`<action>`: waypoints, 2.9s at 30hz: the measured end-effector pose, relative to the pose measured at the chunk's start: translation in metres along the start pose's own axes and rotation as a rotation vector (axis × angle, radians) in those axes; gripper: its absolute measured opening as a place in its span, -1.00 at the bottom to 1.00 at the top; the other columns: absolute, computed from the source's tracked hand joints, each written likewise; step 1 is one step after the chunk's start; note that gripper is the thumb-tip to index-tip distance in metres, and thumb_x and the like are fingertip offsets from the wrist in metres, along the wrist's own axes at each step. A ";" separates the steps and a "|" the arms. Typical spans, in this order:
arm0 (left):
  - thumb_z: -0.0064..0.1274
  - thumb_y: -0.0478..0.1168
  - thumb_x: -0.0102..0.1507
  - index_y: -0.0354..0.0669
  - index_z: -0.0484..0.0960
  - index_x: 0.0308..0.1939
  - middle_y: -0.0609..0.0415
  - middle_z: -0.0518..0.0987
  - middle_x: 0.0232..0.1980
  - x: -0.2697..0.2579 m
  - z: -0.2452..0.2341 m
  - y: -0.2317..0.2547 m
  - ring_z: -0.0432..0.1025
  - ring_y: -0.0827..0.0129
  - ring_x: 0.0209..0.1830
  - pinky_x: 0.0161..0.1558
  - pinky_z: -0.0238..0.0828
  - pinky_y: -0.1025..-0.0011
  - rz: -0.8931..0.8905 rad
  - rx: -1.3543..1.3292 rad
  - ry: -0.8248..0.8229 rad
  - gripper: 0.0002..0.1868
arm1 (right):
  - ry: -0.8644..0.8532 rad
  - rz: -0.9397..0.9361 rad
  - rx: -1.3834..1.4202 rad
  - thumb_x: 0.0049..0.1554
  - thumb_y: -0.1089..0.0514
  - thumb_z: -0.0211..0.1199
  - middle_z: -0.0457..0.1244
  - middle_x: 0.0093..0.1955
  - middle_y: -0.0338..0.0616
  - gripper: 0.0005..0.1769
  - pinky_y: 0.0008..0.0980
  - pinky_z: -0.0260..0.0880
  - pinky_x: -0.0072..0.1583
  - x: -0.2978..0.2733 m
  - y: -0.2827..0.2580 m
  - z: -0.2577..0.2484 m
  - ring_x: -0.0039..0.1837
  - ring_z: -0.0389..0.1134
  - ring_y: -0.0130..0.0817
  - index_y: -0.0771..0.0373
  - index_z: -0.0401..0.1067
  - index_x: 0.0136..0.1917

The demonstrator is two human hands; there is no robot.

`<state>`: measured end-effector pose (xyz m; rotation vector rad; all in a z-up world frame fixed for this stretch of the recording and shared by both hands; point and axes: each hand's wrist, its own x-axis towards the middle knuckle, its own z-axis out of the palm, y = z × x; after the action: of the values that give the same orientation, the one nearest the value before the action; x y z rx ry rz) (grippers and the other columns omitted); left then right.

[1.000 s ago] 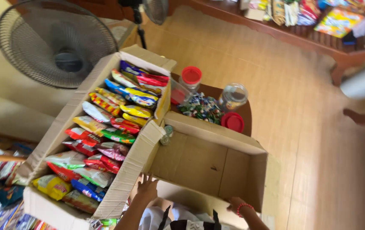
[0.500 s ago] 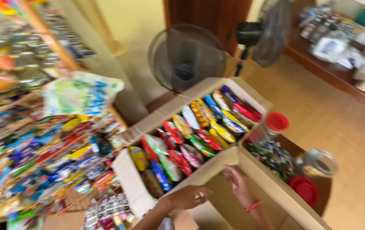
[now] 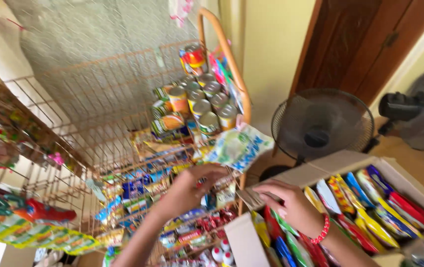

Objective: Packing snack bags and canned goods from a shelf into cardboard boxes on the floor.

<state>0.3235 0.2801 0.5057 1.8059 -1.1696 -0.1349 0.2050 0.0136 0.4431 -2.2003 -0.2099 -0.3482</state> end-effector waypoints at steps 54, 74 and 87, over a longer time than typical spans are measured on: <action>0.34 -0.07 0.06 -0.26 -0.35 0.56 -0.31 0.48 0.22 0.055 -0.210 -0.159 0.46 -0.19 0.08 0.03 0.41 0.02 -0.315 0.480 0.574 0.30 | -0.474 -0.284 0.401 0.00 0.23 0.50 0.33 0.31 -0.04 -0.73 -0.33 0.46 0.29 0.431 -0.077 0.131 0.27 0.40 -0.33 0.31 0.40 -0.19; 0.28 0.11 0.13 -0.23 0.14 0.39 -0.22 0.65 -0.08 0.049 -0.200 -0.153 0.59 -0.06 -0.31 -0.26 0.53 0.11 -0.263 0.716 0.557 -0.06 | -0.485 -0.339 -1.194 -0.08 0.00 0.52 0.28 0.31 -0.23 -0.38 0.36 -0.38 0.56 0.423 -0.054 0.187 0.47 0.14 -0.14 -0.09 0.47 0.26; 0.46 0.03 0.02 -0.34 0.21 0.33 -0.20 0.68 -0.04 0.030 -0.204 -0.142 0.65 0.10 -0.04 0.03 0.59 0.24 0.129 0.389 0.722 0.00 | -0.117 -0.174 0.199 -0.05 0.20 0.58 0.43 0.10 -0.22 -0.35 -0.36 0.46 0.21 0.314 -0.090 0.080 0.15 0.40 -0.52 0.29 0.40 0.26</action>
<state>0.5410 0.4024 0.5214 1.8525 -0.8058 0.8072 0.4917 0.1397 0.5649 -2.0118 -0.4820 -0.2809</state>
